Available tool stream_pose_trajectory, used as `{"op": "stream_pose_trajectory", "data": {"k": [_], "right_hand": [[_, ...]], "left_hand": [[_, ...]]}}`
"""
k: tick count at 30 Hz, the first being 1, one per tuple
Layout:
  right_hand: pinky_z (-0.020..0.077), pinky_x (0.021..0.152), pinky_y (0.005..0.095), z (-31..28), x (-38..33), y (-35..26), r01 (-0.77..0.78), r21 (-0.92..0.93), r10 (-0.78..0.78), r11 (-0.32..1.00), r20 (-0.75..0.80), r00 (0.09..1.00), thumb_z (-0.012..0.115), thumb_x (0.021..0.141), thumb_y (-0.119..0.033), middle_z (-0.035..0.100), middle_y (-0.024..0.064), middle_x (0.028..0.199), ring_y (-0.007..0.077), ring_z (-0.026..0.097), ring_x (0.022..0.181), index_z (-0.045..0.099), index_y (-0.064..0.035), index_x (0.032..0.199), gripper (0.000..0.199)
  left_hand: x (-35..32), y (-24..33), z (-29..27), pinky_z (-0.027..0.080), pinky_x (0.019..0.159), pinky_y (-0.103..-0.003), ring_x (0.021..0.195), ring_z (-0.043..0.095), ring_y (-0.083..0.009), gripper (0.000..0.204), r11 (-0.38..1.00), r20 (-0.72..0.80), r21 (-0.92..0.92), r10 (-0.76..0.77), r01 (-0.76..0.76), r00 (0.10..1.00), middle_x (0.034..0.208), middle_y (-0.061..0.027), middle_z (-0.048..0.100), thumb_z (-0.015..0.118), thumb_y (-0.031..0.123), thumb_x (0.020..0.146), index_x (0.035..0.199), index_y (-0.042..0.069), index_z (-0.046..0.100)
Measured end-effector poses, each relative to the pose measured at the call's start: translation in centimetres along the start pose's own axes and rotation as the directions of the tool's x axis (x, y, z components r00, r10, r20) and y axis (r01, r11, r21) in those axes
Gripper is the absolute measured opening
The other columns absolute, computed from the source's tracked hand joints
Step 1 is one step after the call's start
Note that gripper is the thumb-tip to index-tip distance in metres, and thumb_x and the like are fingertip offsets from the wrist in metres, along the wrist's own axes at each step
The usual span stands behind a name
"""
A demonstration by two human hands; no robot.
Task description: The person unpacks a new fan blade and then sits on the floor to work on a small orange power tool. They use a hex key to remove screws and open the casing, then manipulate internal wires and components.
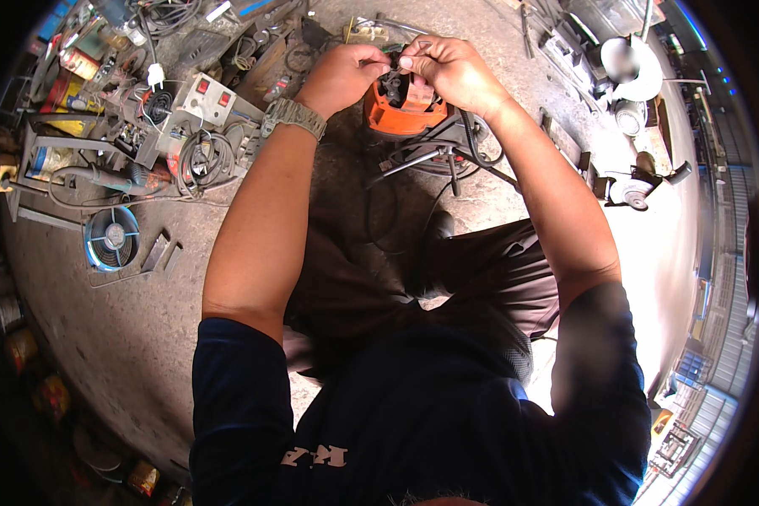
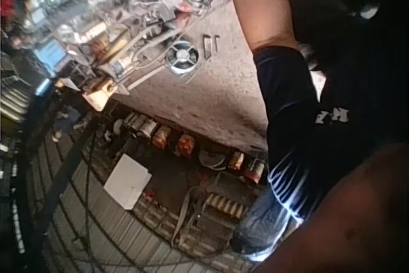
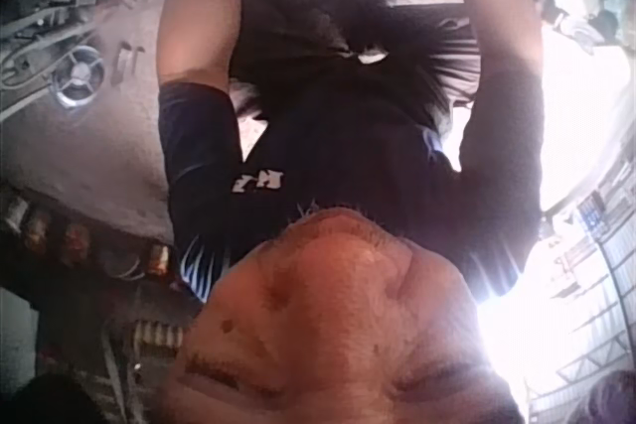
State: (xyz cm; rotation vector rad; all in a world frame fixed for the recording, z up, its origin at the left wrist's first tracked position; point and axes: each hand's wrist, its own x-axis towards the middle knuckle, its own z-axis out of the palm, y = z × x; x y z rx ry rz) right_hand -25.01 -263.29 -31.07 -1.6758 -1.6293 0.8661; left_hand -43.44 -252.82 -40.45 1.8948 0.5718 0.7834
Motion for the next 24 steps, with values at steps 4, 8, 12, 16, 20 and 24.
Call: {"op": "stream_pose_trajectory", "data": {"k": [4, 8, 12, 16, 20, 24], "right_hand": [[0.0546, 0.071, 0.0284, -0.1, -0.3, -0.4, 0.05, -0.023, -0.05, 0.998, 0.015, 0.999, 0.071, 0.102, -0.019, 0.071, -0.0005, 0.08, 0.0074, 0.063, 0.07, 0.077, -0.0027, 0.104, 0.017], [0.054, 0.072, 0.0282, -0.5, 0.3, 0.4, 0.09, -0.001, -0.09, 0.996, 0.032, 0.995, 0.071, 0.102, -0.02, 0.07, -0.0015, 0.081, 0.0069, 0.063, 0.072, 0.077, -0.0037, 0.105, 0.018], [0.0509, 0.072, 0.0245, -0.4, 0.6, 0.6, 0.053, 0.016, -0.054, 0.998, 0.051, 0.997, 0.068, 0.105, -0.017, 0.068, -0.0029, 0.081, 0.0052, 0.06, 0.076, 0.073, -0.0041, 0.101, 0.015], [0.0514, 0.072, 0.0244, -0.5, 0.9, 1.6, 0.076, 0.032, -0.078, 0.997, 0.064, 0.995, 0.067, 0.105, -0.016, 0.069, -0.0026, 0.082, 0.0052, 0.06, 0.076, 0.073, -0.0042, 0.101, 0.014], [0.0516, 0.072, 0.0244, -0.4, 0.8, 1.6, 0.08, 0.005, -0.08, 0.997, 0.062, 0.995, 0.067, 0.105, -0.016, 0.069, -0.0029, 0.082, 0.0051, 0.06, 0.076, 0.073, -0.0043, 0.101, 0.013], [0.0513, 0.072, 0.0242, -0.4, 0.8, 1.5, 0.081, 0.014, -0.082, 0.997, 0.059, 0.995, 0.068, 0.105, -0.016, 0.069, -0.0032, 0.082, 0.005, 0.06, 0.076, 0.073, -0.0047, 0.101, 0.013]], "left_hand": [[0.2, 0.2, 0.1, 0.053, 0.077, -0.027, 0.085, 0.064, -0.0069, 0.012, 0.999, 0.009, -0.018, 0.031, -0.031, 0.999, 0.091, -0.0011, 0.073, 0.07, 0.007, 0.099, 0.104, -0.003, 0.072], [0.5, 0.2, 0.3, 0.052, 0.074, -0.027, 0.081, 0.063, -0.0067, 0.012, 0.994, -0.018, 0.08, 0.078, -0.077, 0.997, 0.088, -0.0012, 0.072, 0.071, 0.008, 0.098, 0.104, -0.003, 0.073], [0.5, 0.4, 0.0, 0.052, 0.072, -0.028, 0.078, 0.063, -0.0071, 0.013, 0.99, -0.029, 0.125, 0.074, -0.07, 0.997, 0.085, -0.0006, 0.072, 0.072, 0.01, 0.098, 0.104, -0.001, 0.074], [0.3, 0.5, -0.1, 0.052, 0.07, -0.028, 0.077, 0.062, -0.0067, 0.015, 0.99, -0.061, 0.139, 0.037, -0.029, 0.997, 0.084, 0.0003, 0.071, 0.072, 0.014, 0.099, 0.105, 0.0, 0.074], [0.1, 0.4, -0.1, 0.051, 0.068, -0.028, 0.075, 0.06, -0.0063, 0.016, 0.983, -0.071, 0.18, 0.045, -0.032, 0.996, 0.083, 0.0006, 0.07, 0.072, 0.015, 0.099, 0.106, 0.0, 0.074], [0.2, -0.1, -0.2, 0.051, 0.068, -0.028, 0.075, 0.061, -0.0063, 0.017, 0.993, -0.059, 0.117, 0.039, -0.032, 0.997, 0.085, 0.0011, 0.07, 0.071, 0.014, 0.1, 0.108, 0.0, 0.073]]}}
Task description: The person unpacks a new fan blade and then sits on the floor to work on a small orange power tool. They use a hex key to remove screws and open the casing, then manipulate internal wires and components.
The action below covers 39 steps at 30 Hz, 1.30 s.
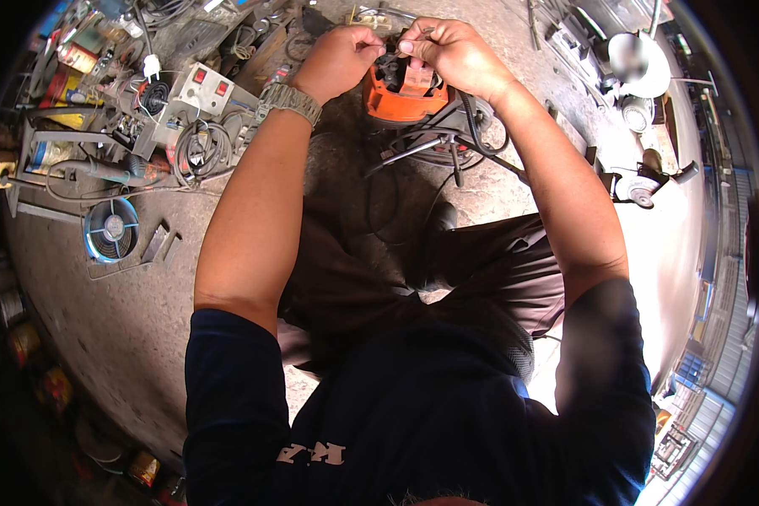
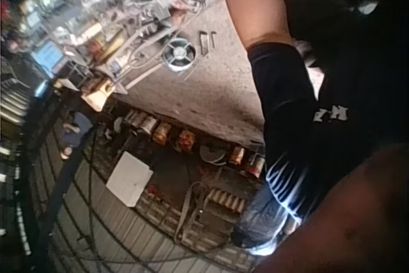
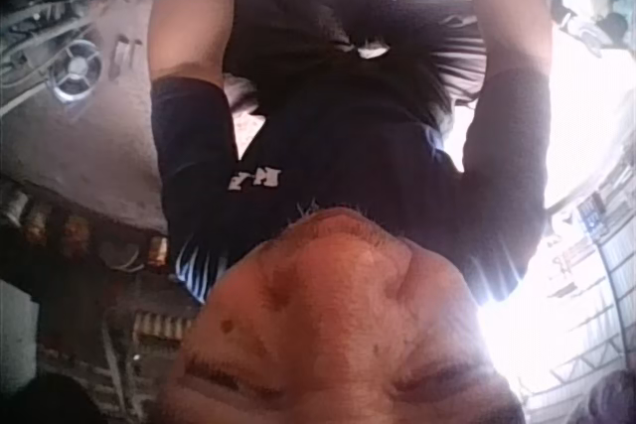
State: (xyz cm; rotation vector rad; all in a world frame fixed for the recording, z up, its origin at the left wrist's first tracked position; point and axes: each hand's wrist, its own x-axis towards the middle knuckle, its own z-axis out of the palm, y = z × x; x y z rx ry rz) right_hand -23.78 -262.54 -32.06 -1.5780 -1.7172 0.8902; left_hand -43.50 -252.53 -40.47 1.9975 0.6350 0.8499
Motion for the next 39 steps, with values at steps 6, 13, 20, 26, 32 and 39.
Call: {"op": "stream_pose_trajectory", "data": {"k": [6, 13, 20, 26, 32, 39], "right_hand": [[0.0507, 0.071, 0.0241, -0.1, 0.0, 0.2, -0.023, -0.001, 0.023, 1.0, 0.0, 1.0, 0.068, 0.105, -0.016, 0.067, -0.003, 0.08, 0.0051, 0.06, 0.075, 0.073, -0.0047, 0.101, 0.014], [0.051, 0.071, 0.0243, 0.1, -0.4, -1.6, -0.046, -0.051, 0.045, 0.998, -0.017, 0.999, 0.068, 0.105, -0.017, 0.067, -0.0029, 0.079, 0.0053, 0.06, 0.075, 0.073, -0.005, 0.102, 0.014], [0.0521, 0.072, 0.0246, 0.2, -0.5, -1.8, -0.049, -0.068, 0.047, 0.997, -0.024, 0.999, 0.068, 0.106, -0.018, 0.067, -0.0029, 0.079, 0.0054, 0.062, 0.075, 0.073, -0.005, 0.103, 0.014], [0.0521, 0.07, 0.025, 0.3, -0.4, -1.1, -0.05, -0.049, 0.049, 0.998, -0.028, 0.998, 0.069, 0.105, -0.02, 0.068, -0.0025, 0.078, 0.0053, 0.062, 0.074, 0.074, -0.0059, 0.103, 0.015], [0.0526, 0.068, 0.0273, 0.3, -0.2, -0.2, -0.012, -0.055, 0.009, 0.998, -0.049, 0.999, 0.072, 0.102, -0.025, 0.069, -0.0004, 0.075, 0.0065, 0.064, 0.072, 0.076, -0.0079, 0.102, 0.018], [0.0536, 0.069, 0.0285, 0.3, -0.4, -0.7, -0.012, -0.064, 0.01, 0.998, -0.042, 0.999, 0.072, 0.103, -0.025, 0.069, -0.0004, 0.076, 0.0069, 0.064, 0.072, 0.076, -0.0084, 0.104, 0.017]], "left_hand": [[-0.2, 0.5, -0.3, 0.052, 0.07, -0.027, 0.08, 0.062, -0.0064, 0.017, 0.999, 0.044, -0.032, -0.023, 0.025, 0.999, 0.089, 0.0012, 0.072, 0.071, 0.012, 0.1, 0.11, -0.001, 0.072], [0.1, -0.4, -0.4, 0.053, 0.076, -0.028, 0.084, 0.065, -0.0094, 0.015, 0.995, 0.091, -0.103, 0.023, -0.014, 0.996, 0.093, -0.0026, 0.072, 0.074, 0.01, 0.098, 0.108, -0.001, 0.073], [0.0, -0.9, -0.3, 0.052, 0.076, -0.03, 0.084, 0.064, -0.0137, 0.011, 0.989, 0.05, 0.011, 0.146, -0.146, 0.988, 0.093, -0.0054, 0.066, 0.073, 0.008, 0.097, 0.103, -0.002, 0.071], [-0.6, -0.9, -1.1, 0.052, 0.076, -0.03, 0.085, 0.064, -0.0126, 0.011, 0.983, 0.015, 0.057, 0.173, -0.174, 0.985, 0.096, -0.0039, 0.065, 0.07, 0.008, 0.099, 0.105, -0.002, 0.07], [-1.0, -0.5, -1.3, 0.055, 0.084, -0.029, 0.095, 0.066, -0.0112, 0.017, 0.939, 0.11, -0.248, -0.216, 0.238, 0.97, 0.107, -0.0011, 0.071, 0.068, 0.011, 0.103, 0.116, 0.0, 0.07], [-0.5, -1.9, -1.2, 0.051, 0.089, -0.027, 0.101, 0.064, -0.0088, 0.021, 0.79, 0.231, -0.448, -0.35, 0.419, 0.908, 0.112, -0.0006, 0.073, 0.07, 0.016, 0.103, 0.119, 0.003, 0.072]]}}
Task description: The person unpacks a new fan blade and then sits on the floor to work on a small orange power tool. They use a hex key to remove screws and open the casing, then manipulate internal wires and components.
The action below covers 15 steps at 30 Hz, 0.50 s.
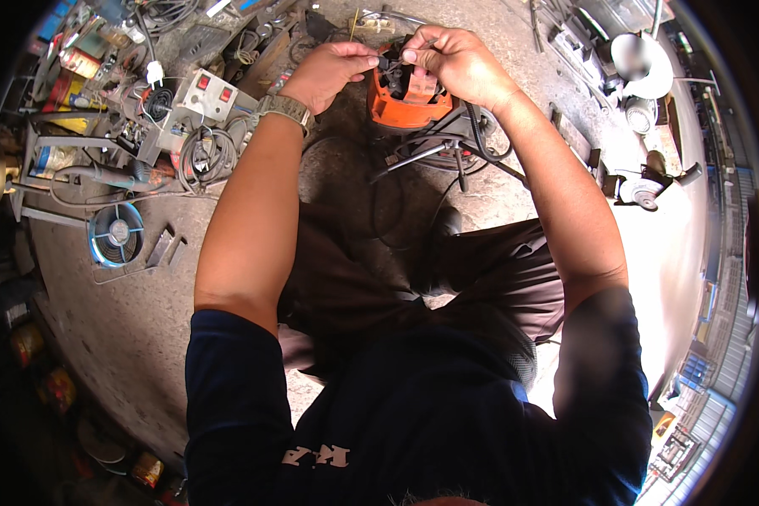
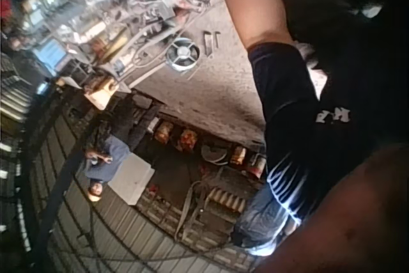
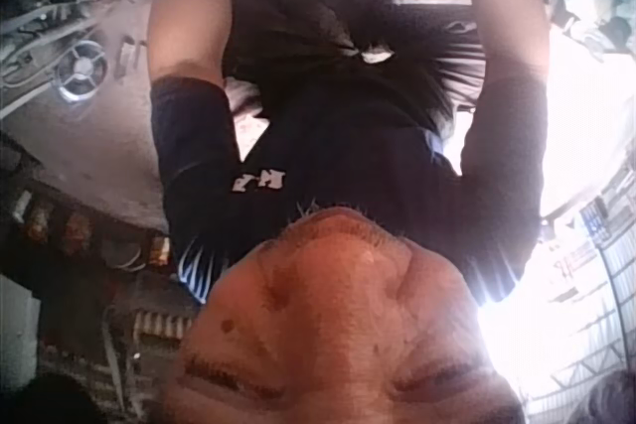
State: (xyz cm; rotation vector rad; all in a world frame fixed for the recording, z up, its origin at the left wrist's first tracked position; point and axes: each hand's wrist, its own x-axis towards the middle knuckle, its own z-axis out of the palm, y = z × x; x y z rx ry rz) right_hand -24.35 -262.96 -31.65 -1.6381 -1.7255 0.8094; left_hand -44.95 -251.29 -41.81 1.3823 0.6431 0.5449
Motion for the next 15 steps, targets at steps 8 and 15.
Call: {"op": "stream_pose_trajectory", "data": {"k": [8, 15], "right_hand": [[0.0518, 0.067, 0.0278, -0.24, -0.11, -0.13, -0.012, 0.019, 0.011, 1.0, 0.029, 1.0, 0.07, 0.104, -0.021, 0.066, -0.0014, 0.074, 0.0063, 0.062, 0.07, 0.074, -0.0081, 0.101, 0.014], [0.0534, 0.068, 0.0289, -0.23, -0.08, -0.51, -0.025, 0.058, 0.023, 0.998, 0.041, 0.999, 0.07, 0.103, -0.017, 0.068, -0.0007, 0.075, 0.0069, 0.063, 0.072, 0.071, -0.0065, 0.098, 0.012]], "left_hand": [[0.39, -0.19, -0.3, 0.048, 0.09, -0.029, 0.105, 0.064, -0.0106, 0.026, 0.982, 0.041, -0.183, -0.05, 0.056, 0.998, 0.116, -0.0004, 0.073, 0.071, 0.018, 0.103, 0.126, 0.006, 0.068], [0.68, -0.83, -0.68, 0.043, 0.092, -0.03, 0.111, 0.063, -0.0096, 0.031, 0.967, 0.058, -0.243, -0.062, 0.074, 0.996, 0.122, 0.0022, 0.074, 0.074, 0.024, 0.1, 0.127, 0.008, 0.069]]}}
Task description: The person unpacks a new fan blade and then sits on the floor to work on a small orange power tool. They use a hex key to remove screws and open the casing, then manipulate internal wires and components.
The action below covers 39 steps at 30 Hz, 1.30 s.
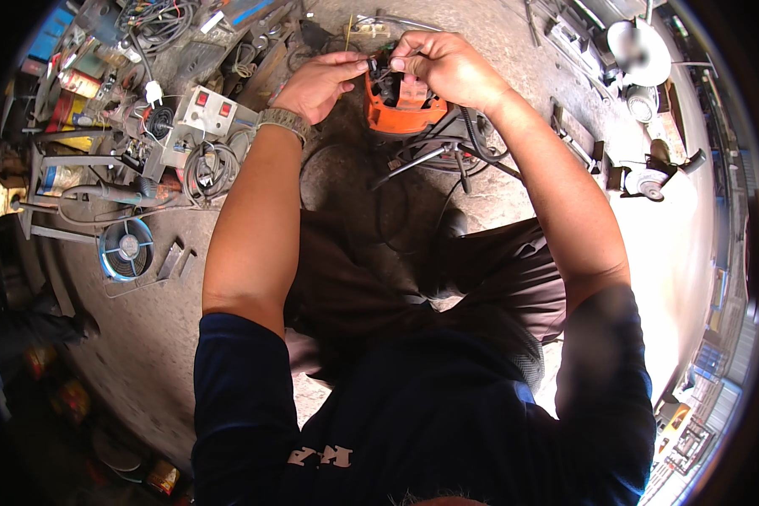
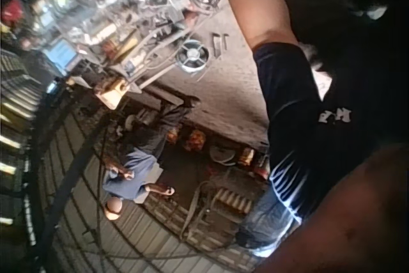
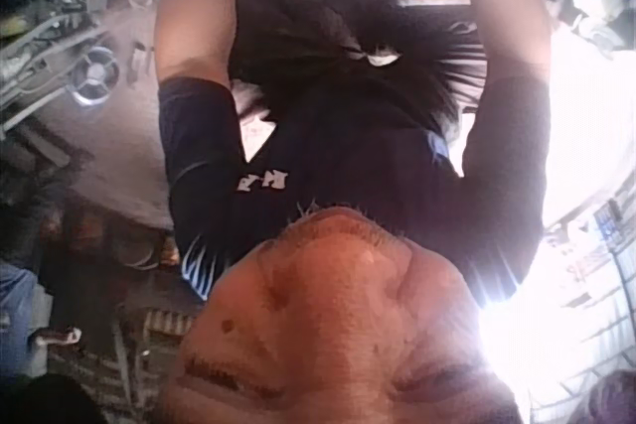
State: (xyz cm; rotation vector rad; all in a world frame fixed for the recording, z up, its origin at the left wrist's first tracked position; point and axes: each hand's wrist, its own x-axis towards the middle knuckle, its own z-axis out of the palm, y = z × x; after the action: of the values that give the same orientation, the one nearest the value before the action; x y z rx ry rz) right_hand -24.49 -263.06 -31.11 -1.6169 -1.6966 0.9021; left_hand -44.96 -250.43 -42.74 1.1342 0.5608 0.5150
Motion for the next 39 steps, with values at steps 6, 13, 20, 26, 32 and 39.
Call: {"op": "stream_pose_trajectory", "data": {"k": [6, 13, 20, 26, 32, 39], "right_hand": [[0.0552, 0.068, 0.0305, 0.0, 0.1, 0.1, 0.026, 0.0, -0.026, 1.0, -0.005, 1.0, 0.07, 0.102, -0.016, 0.069, 0.0014, 0.075, 0.0092, 0.067, 0.073, 0.071, -0.0063, 0.098, 0.01], [0.0502, 0.068, 0.0239, -0.1, 0.1, 0.0, 0.048, -0.096, -0.047, 0.994, 0.011, 0.999, 0.069, 0.105, -0.018, 0.064, -0.0042, 0.077, 0.0045, 0.058, 0.073, 0.072, -0.0061, 0.102, 0.012], [0.0496, 0.069, 0.0238, -0.1, 0.5, 1.9, 0.017, 0.056, -0.019, 0.998, 0.035, 0.999, 0.067, 0.106, -0.016, 0.063, -0.0048, 0.077, 0.0042, 0.057, 0.073, 0.071, -0.0054, 0.1, 0.013], [0.0534, 0.07, 0.024, 0.0, 0.5, 1.7, -0.014, 0.118, 0.008, 0.993, 0.048, 0.999, 0.066, 0.107, -0.015, 0.066, -0.003, 0.077, 0.0046, 0.062, 0.073, 0.07, -0.0036, 0.1, 0.014], [0.0536, 0.069, 0.0236, 0.0, 0.5, 1.6, 0.044, 0.045, -0.045, 0.998, 0.029, 0.999, 0.065, 0.107, -0.013, 0.066, -0.0023, 0.077, 0.0047, 0.062, 0.072, 0.07, -0.0031, 0.101, 0.012], [0.0539, 0.068, 0.0238, 0.0, 0.5, 1.7, 0.038, 0.045, -0.04, 0.998, 0.034, 0.999, 0.065, 0.107, -0.012, 0.065, -0.0022, 0.077, 0.0045, 0.062, 0.073, 0.07, -0.0029, 0.102, 0.011]], "left_hand": [[0.0, 0.0, 0.0, 0.045, 0.089, -0.03, 0.108, 0.063, -0.0083, 0.026, 0.999, 0.0, 0.035, 0.025, -0.025, 1.0, 0.115, 0.0037, 0.075, 0.075, 0.023, 0.1, 0.122, 0.01, 0.072], [-1.6, 0.4, 2.5, 0.05, 0.084, -0.026, 0.099, 0.063, -0.0065, 0.021, 0.965, -0.102, 0.235, 0.143, -0.116, 0.984, 0.107, 0.0032, 0.07, 0.071, 0.02, 0.103, 0.119, 0.007, 0.071], [-1.8, -0.5, 3.1, 0.055, 0.082, -0.026, 0.097, 0.065, -0.005, 0.017, 0.95, -0.15, 0.249, 0.23, -0.188, 0.962, 0.106, 0.0036, 0.071, 0.07, 0.018, 0.104, 0.116, 0.006, 0.073], [-2.0, -1.2, 3.7, 0.055, 0.081, -0.026, 0.097, 0.065, -0.0047, 0.014, 0.939, -0.208, 0.264, 0.28, -0.222, 0.937, 0.105, 0.0047, 0.071, 0.07, 0.017, 0.104, 0.114, 0.008, 0.073], [-2.1, -1.4, 4.2, 0.056, 0.082, -0.027, 0.097, 0.065, -0.0048, 0.011, 0.932, -0.236, 0.259, 0.314, -0.251, 0.92, 0.103, 0.0051, 0.071, 0.07, 0.015, 0.103, 0.112, 0.009, 0.073], [-1.7, -2.7, 3.9, 0.057, 0.081, -0.027, 0.093, 0.066, -0.0057, 0.01, 0.875, -0.228, 0.356, 0.422, -0.328, 0.877, 0.103, 0.0036, 0.072, 0.069, 0.011, 0.103, 0.112, 0.007, 0.072]]}}
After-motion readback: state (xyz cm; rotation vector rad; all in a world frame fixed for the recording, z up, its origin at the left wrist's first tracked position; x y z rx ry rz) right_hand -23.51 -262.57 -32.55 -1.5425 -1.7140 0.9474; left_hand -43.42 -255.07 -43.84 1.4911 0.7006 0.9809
